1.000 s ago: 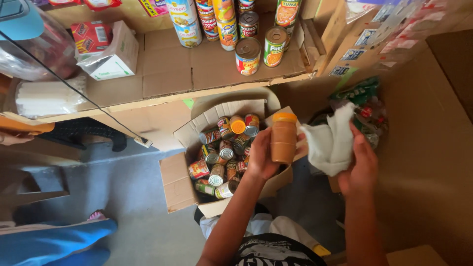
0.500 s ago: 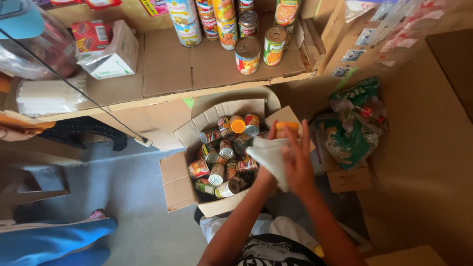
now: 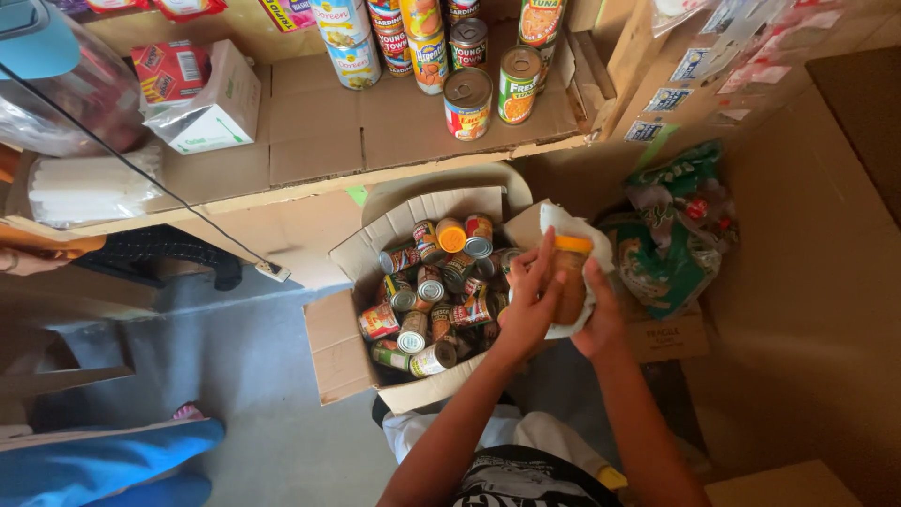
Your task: Cleaning canned goods and placing them on shelves.
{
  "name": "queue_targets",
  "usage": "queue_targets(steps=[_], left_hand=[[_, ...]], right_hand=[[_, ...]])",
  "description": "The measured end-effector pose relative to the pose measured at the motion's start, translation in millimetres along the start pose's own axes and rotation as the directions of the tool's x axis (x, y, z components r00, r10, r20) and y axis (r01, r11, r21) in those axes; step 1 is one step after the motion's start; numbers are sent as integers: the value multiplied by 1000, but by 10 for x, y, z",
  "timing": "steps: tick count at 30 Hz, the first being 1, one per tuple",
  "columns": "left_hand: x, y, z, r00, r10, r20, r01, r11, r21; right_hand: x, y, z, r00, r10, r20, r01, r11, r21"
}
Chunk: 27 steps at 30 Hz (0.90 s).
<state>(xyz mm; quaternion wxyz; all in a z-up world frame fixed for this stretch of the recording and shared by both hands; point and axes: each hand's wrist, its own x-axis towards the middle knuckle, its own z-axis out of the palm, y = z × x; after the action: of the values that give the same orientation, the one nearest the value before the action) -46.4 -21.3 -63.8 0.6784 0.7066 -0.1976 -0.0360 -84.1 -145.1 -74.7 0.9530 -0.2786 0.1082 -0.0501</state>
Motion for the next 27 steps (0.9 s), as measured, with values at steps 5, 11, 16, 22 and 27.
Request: queue_targets(steps=[5,11,16,22,27], left_hand=[[-37,451,-91,988,69,-135,-40,978,204],[12,-29,-47,932,-172,-320,45,929,-368],[103,-447,-203,907,-418,46,151,222,-963],[102,462,-359,943,-324,-80,131,579,-804],[-49,641,-340,983,-181,-35,103,700,-707]], right_hand=[[-69,234,-2,954,-201,-224,123,940,-318],[-209,495,-18,886,-453,-97,257,657,-709],[-536,179,968,771,-460,440,604,310,-734],[-300,240,997,697,-456,553,610,-28,-792],[95,373,224,921,-221,-322,-57,741,-670]])
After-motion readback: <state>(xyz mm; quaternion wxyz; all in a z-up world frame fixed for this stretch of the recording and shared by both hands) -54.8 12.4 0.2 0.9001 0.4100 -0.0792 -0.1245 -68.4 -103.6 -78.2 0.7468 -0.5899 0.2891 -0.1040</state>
